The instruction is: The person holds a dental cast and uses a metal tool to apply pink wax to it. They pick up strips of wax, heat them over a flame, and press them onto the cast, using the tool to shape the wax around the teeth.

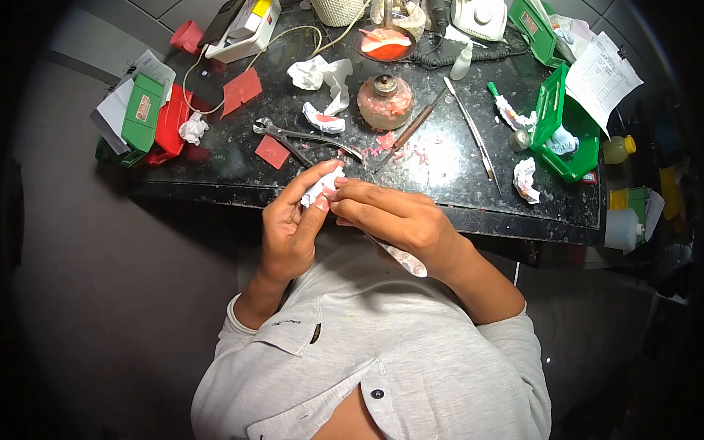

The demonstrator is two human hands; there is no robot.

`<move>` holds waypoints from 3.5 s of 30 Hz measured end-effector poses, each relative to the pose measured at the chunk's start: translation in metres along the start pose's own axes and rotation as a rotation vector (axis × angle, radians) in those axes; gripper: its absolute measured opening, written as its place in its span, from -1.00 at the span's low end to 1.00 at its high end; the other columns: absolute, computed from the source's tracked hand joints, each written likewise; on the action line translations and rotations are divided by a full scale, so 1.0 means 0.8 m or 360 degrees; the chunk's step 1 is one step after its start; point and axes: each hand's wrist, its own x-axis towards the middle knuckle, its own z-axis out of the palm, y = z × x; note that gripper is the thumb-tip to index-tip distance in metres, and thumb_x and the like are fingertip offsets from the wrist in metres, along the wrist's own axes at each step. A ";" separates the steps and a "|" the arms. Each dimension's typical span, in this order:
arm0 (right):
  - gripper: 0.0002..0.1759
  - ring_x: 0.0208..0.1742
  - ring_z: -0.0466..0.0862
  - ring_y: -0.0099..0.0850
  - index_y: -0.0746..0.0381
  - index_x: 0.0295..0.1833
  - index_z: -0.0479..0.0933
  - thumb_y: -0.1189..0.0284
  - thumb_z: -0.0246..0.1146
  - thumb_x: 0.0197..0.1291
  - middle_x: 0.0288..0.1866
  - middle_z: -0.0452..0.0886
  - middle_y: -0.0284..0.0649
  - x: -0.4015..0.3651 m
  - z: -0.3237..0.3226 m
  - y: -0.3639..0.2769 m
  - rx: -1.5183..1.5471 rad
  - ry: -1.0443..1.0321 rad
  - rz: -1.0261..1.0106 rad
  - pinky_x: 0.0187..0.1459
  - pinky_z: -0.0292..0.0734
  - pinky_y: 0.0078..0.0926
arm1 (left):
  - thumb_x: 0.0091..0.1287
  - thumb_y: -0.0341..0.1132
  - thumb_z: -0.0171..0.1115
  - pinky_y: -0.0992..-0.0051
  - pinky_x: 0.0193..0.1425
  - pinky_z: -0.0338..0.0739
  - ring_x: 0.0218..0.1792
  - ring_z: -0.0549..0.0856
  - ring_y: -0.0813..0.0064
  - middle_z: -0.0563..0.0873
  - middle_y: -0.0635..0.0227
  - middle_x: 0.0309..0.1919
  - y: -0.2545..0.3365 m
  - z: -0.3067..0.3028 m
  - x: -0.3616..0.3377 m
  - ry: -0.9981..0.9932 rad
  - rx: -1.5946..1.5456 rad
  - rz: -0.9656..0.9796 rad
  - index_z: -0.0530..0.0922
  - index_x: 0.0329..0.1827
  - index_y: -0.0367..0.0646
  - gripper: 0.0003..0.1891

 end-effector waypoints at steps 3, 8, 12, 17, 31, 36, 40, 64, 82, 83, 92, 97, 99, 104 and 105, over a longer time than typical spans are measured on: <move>-0.68 0.02 0.83 -0.15 0.40 -0.02 0.69 0.71 0.46 0.05 0.03 0.77 0.00 0.005 0.001 -0.009 0.0003 0.0037 0.0053 0.02 0.79 -0.37 | 0.57 -0.55 0.02 0.47 0.36 0.53 0.21 0.66 0.48 0.64 0.04 0.29 -0.002 0.001 0.001 0.0010 -0.0044 0.0018 0.40 0.46 -0.51 -0.57; -0.70 0.02 0.84 -0.14 0.41 -0.08 0.71 0.78 0.46 0.02 -0.05 0.80 0.00 0.007 0.002 -0.013 -0.0034 0.0073 0.0111 0.02 0.79 -0.40 | 0.58 -0.52 0.03 0.45 0.33 0.56 0.19 0.68 0.46 0.65 0.04 0.26 0.004 0.005 0.001 0.0031 -0.0252 -0.0047 0.41 0.45 -0.51 -0.58; -0.72 0.03 0.84 -0.15 0.41 -0.08 0.70 0.78 0.44 0.05 -0.05 0.79 -0.01 0.006 0.003 -0.015 -0.0032 0.0108 0.0114 0.03 0.78 -0.40 | 0.59 -0.53 0.03 0.67 0.12 0.48 0.03 0.60 0.72 0.67 0.25 0.17 0.004 0.005 0.000 0.0029 -0.0347 -0.0087 0.41 0.48 -0.43 -0.58; -0.75 0.06 0.83 -0.16 0.42 -0.10 0.69 0.78 0.43 0.08 -0.06 0.79 -0.01 0.006 0.005 -0.014 -0.0024 0.0121 0.0126 0.04 0.78 -0.40 | 0.60 -0.48 0.02 0.38 0.35 0.61 0.18 0.70 0.40 0.62 -0.05 0.29 0.002 0.005 0.002 0.0025 -0.0399 -0.0122 0.36 0.48 -0.49 -0.56; -0.72 -0.06 0.83 -0.21 0.46 -0.03 0.63 0.80 0.41 0.11 0.01 0.74 0.05 0.005 0.015 -0.008 -0.0063 0.0236 0.0013 -0.09 0.77 -0.43 | 0.62 -0.42 -0.03 0.39 0.27 0.66 0.24 0.69 0.31 0.55 -0.21 0.36 0.006 0.016 0.007 0.0072 -0.0853 -0.0195 0.28 0.51 -0.46 -0.53; -0.74 -0.06 0.83 -0.19 0.44 -0.03 0.64 0.79 0.39 0.14 0.00 0.75 0.06 0.006 0.019 -0.011 -0.0092 0.0292 0.0033 -0.09 0.76 -0.41 | 0.61 -0.42 -0.05 0.47 0.18 0.69 0.16 0.72 0.37 0.57 -0.21 0.34 0.008 0.020 0.009 0.0121 -0.0973 -0.0254 0.29 0.50 -0.44 -0.54; -0.74 -0.04 0.83 -0.16 0.43 -0.04 0.64 0.79 0.39 0.14 0.01 0.75 0.07 0.005 0.023 -0.012 -0.0126 0.0341 0.0069 -0.09 0.76 -0.38 | 0.61 -0.41 -0.07 0.54 0.12 0.69 0.11 0.74 0.42 0.59 -0.21 0.32 0.009 0.020 0.011 0.0131 -0.1080 -0.0335 0.30 0.50 -0.43 -0.54; -0.78 0.02 0.82 -0.10 0.45 -0.04 0.66 0.76 0.40 0.18 -0.04 0.75 0.04 0.003 0.026 0.008 -0.0055 0.0390 0.0029 0.02 0.75 -0.35 | 0.66 -0.34 -0.05 0.39 0.32 0.63 0.23 0.68 0.44 0.61 0.12 0.25 -0.007 0.015 0.014 0.0006 -0.1146 -0.0314 0.31 0.50 -0.38 -0.56; -0.70 -0.12 0.76 -0.17 0.30 -0.12 0.70 0.71 0.50 -0.03 -0.20 0.74 -0.11 0.006 0.015 0.005 -0.0163 0.0392 0.0112 -0.04 0.66 -0.29 | 0.59 -0.47 0.06 0.63 0.04 0.57 0.04 0.65 0.67 0.63 0.13 0.31 -0.018 0.019 0.005 -0.0050 -0.0077 0.0069 0.37 0.51 -0.42 -0.54; -0.70 -0.12 0.76 -0.17 0.30 -0.12 0.70 0.71 0.50 -0.03 -0.20 0.74 -0.11 0.005 0.015 0.005 -0.0163 0.0392 0.0113 -0.04 0.66 -0.29 | 0.58 -0.48 0.06 0.63 0.03 0.56 0.04 0.65 0.66 0.63 0.13 0.33 -0.018 0.019 0.006 -0.0078 -0.0080 0.0065 0.37 0.50 -0.43 -0.54; -0.72 -0.14 0.78 -0.23 0.30 -0.12 0.72 0.76 0.43 0.03 -0.18 0.77 -0.08 0.005 -0.028 0.015 -0.0329 0.0656 0.0427 -0.06 0.65 -0.38 | 0.61 -0.35 -0.14 0.14 0.25 0.72 0.16 0.75 -0.07 0.57 -0.34 0.28 -0.001 0.006 0.017 -0.0169 -0.0974 -0.0321 0.25 0.54 -0.46 -0.49; -0.79 -0.14 0.80 -0.33 0.35 -0.11 0.71 0.75 0.40 0.13 -0.13 0.77 -0.10 -0.001 -0.061 0.024 -0.0371 0.0594 0.0737 -0.06 0.69 -0.47 | 0.63 -0.21 -0.22 0.13 -0.08 0.84 -0.01 0.79 -0.19 0.48 -0.59 0.27 -0.016 -0.010 0.022 -0.0278 -0.1650 -0.0430 0.20 0.51 -0.41 -0.48; -0.79 -0.15 0.79 -0.30 0.35 -0.10 0.71 0.73 0.42 0.13 -0.13 0.77 -0.10 0.000 -0.073 0.023 -0.0462 0.0486 0.0791 -0.09 0.71 -0.43 | 0.65 -0.19 -0.24 0.16 -0.16 0.85 -0.04 0.80 -0.19 0.44 -0.65 0.28 -0.014 -0.010 0.022 -0.0238 -0.1704 -0.0460 0.21 0.48 -0.38 -0.50; -0.77 -0.19 0.77 -0.22 0.34 -0.11 0.69 0.68 0.48 0.10 -0.15 0.76 -0.09 -0.008 -0.089 0.028 -0.0641 0.0241 0.0771 -0.20 0.68 -0.38 | 0.70 -0.14 -0.31 0.25 -0.27 0.84 -0.21 0.83 -0.04 0.47 -0.65 0.24 -0.016 -0.014 0.023 -0.0195 -0.1921 -0.0530 0.23 0.49 -0.32 -0.51; -0.76 -0.20 0.76 -0.20 0.33 -0.11 0.68 0.66 0.50 0.09 -0.16 0.75 -0.08 -0.009 -0.090 0.029 -0.0680 0.0176 0.0763 -0.24 0.66 -0.37 | 0.70 -0.14 -0.31 0.25 -0.27 0.84 -0.21 0.83 -0.04 0.47 -0.65 0.24 -0.015 -0.014 0.022 -0.0194 -0.1921 -0.0530 0.23 0.49 -0.32 -0.51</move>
